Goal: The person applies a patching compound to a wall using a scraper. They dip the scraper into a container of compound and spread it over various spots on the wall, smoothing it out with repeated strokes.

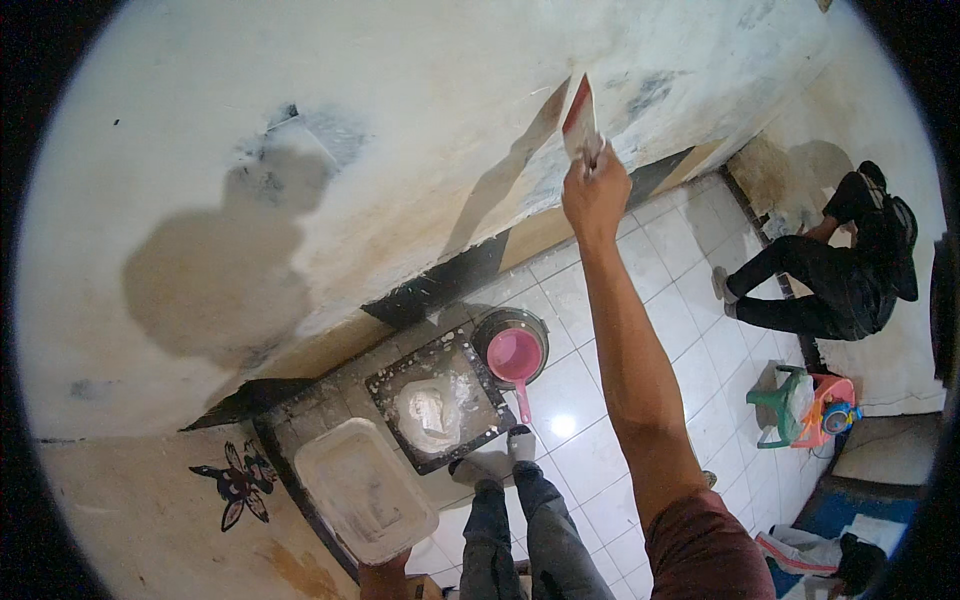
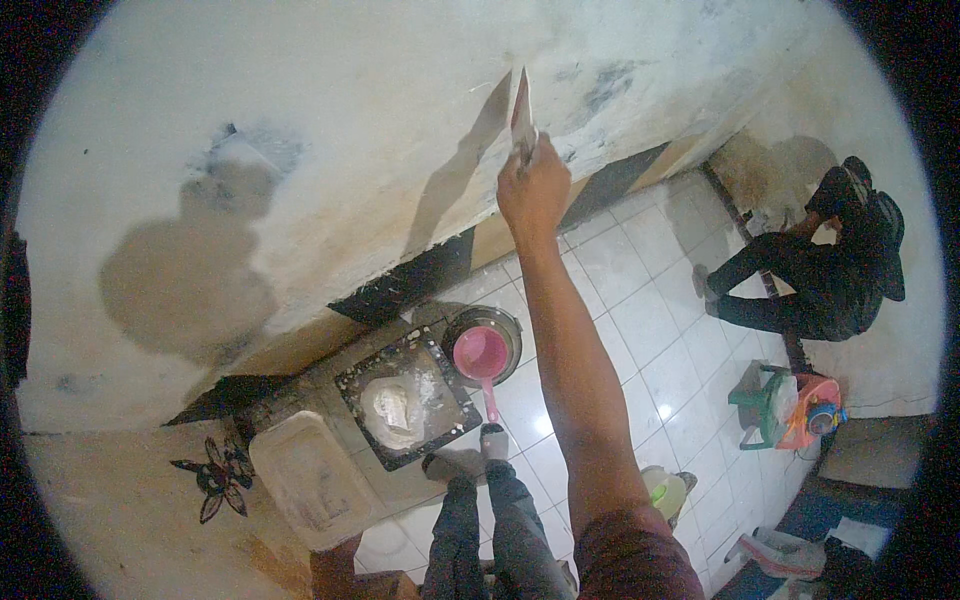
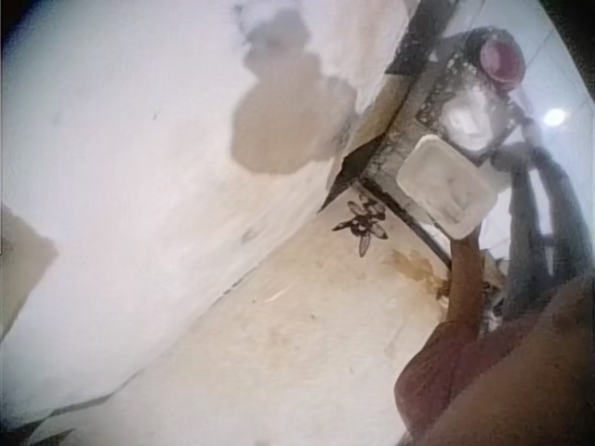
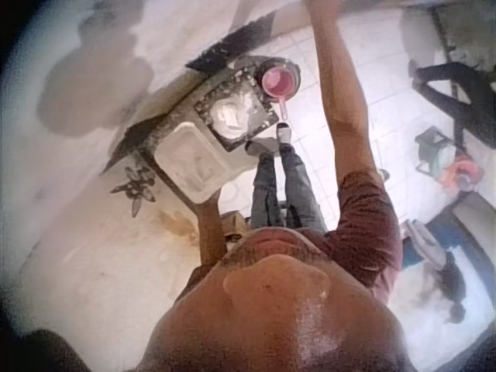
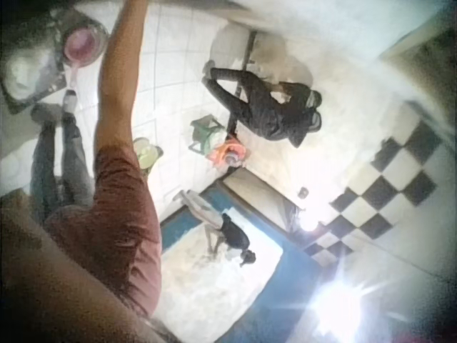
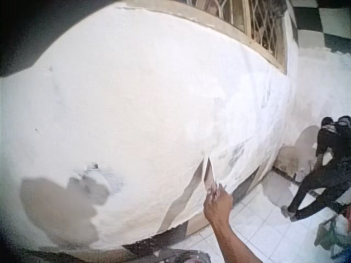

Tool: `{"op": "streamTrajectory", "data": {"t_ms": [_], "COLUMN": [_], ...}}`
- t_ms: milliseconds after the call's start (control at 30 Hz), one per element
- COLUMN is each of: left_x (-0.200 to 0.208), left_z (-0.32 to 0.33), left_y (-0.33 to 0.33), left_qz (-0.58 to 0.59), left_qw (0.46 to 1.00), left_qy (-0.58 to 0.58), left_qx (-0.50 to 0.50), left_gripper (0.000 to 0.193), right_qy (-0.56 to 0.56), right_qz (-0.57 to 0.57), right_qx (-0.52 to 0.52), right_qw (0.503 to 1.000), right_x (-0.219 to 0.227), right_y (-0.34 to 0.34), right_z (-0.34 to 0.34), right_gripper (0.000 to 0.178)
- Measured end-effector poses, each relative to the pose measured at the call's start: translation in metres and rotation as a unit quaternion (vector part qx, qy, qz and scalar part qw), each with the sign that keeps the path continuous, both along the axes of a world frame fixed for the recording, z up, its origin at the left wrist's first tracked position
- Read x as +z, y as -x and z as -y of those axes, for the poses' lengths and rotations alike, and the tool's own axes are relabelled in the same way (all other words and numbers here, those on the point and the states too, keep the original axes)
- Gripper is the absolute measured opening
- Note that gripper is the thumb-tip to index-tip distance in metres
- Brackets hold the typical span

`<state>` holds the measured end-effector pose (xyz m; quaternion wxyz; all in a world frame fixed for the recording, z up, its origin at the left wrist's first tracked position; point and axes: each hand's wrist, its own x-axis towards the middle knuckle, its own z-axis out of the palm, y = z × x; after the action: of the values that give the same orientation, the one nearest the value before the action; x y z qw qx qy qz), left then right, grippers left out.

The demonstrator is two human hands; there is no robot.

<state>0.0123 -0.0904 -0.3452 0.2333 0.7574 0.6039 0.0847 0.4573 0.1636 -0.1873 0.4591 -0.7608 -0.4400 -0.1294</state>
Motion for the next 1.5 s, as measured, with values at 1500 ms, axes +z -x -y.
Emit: {"op": "streamTrajectory", "data": {"t_ms": [1500], "left_x": [-0.006], "left_z": [0.009], "left_y": [-0.094], "left_qz": [-0.162], "left_qw": [0.980], "left_qy": [-0.110], "left_qx": [0.025], "left_gripper": [0.063], "right_qy": [0.004], "right_qz": [-0.067], "right_qx": [0.194], "right_qw": [0.979], "right_x": [-0.074], "right_y": [0.098], "right_z": [0.006], "right_gripper": [0.037]}}
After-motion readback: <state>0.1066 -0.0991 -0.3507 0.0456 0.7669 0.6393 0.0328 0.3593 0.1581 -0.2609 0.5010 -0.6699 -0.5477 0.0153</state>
